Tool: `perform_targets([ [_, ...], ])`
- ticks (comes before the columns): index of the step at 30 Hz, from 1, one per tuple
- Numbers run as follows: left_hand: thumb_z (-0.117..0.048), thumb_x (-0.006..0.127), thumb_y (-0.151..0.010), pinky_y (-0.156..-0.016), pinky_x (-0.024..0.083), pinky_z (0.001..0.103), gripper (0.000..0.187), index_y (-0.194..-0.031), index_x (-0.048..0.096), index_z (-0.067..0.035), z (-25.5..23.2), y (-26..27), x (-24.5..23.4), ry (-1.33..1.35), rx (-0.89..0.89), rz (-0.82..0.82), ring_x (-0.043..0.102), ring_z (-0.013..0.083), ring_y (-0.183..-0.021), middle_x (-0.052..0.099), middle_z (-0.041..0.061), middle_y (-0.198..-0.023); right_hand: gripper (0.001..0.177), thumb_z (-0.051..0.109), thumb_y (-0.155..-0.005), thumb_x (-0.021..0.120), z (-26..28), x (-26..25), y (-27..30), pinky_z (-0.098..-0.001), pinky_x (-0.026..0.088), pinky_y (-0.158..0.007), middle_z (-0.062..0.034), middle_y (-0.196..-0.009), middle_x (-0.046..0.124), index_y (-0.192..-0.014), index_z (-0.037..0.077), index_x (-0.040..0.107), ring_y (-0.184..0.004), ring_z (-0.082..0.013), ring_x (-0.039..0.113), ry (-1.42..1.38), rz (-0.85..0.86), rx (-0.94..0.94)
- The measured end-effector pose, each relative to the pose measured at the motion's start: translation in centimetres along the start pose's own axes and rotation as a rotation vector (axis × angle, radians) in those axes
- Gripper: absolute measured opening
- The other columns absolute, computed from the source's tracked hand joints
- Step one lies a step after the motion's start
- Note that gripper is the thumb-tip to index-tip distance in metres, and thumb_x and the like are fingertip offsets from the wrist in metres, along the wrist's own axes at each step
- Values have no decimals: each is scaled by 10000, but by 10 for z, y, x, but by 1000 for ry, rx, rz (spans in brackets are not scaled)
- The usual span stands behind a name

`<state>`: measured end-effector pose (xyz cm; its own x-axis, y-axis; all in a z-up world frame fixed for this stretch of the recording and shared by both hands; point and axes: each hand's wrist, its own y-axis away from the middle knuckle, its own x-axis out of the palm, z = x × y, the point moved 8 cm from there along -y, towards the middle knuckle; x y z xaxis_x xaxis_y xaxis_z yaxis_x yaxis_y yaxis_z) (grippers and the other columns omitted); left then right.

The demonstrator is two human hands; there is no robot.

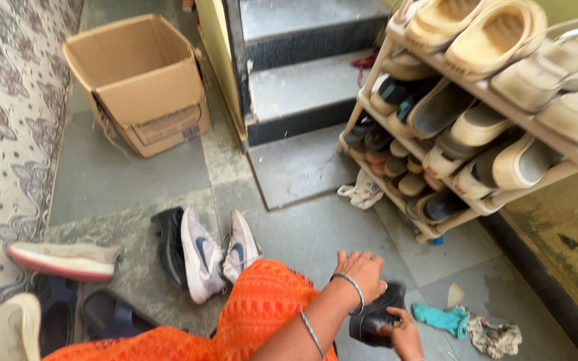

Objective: The person organizes various shoes by picking them up from the floor and placing them onto a multi-tier shoe rack. The person handles sandals, sneakers, and slip-on shoes, arranging them one by one on the rack.

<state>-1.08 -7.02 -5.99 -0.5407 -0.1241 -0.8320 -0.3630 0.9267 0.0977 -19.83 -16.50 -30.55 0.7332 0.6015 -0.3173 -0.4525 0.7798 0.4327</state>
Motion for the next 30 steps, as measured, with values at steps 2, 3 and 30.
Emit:
perform_targets([
  [2,-325,694,-864,-1037,335,546,425,-1205,660,-74,-3,-2,-13,34,-20,-49,550,346,-1220,642,155,-1238,522,-22,-715,740,24,-23,-8,-359,432,-606,-187,-834,687,-1234,35,734,-692,-235,585,-216,-71,0],
  [3,-328,691,-865,-1027,338,544,447,-1233,645,-79,-5,-1,-20,61,-22,-89,543,344,-1222,636,150,-1247,469,-16,-761,696,38,-40,-6,-332,381,-566,-141,-815,675,-1225,30,754,-663,-185,538,-325,-113,0],
  [30,-267,665,-877,-1056,382,488,491,-1318,545,-89,-11,4,-65,418,-34,-325,543,332,-1246,570,121,-1315,402,250,-819,841,627,-278,124,-474,324,-1121,-57,-1134,695,-1213,269,759,-1117,-257,625,1125,-639,-1114],
])
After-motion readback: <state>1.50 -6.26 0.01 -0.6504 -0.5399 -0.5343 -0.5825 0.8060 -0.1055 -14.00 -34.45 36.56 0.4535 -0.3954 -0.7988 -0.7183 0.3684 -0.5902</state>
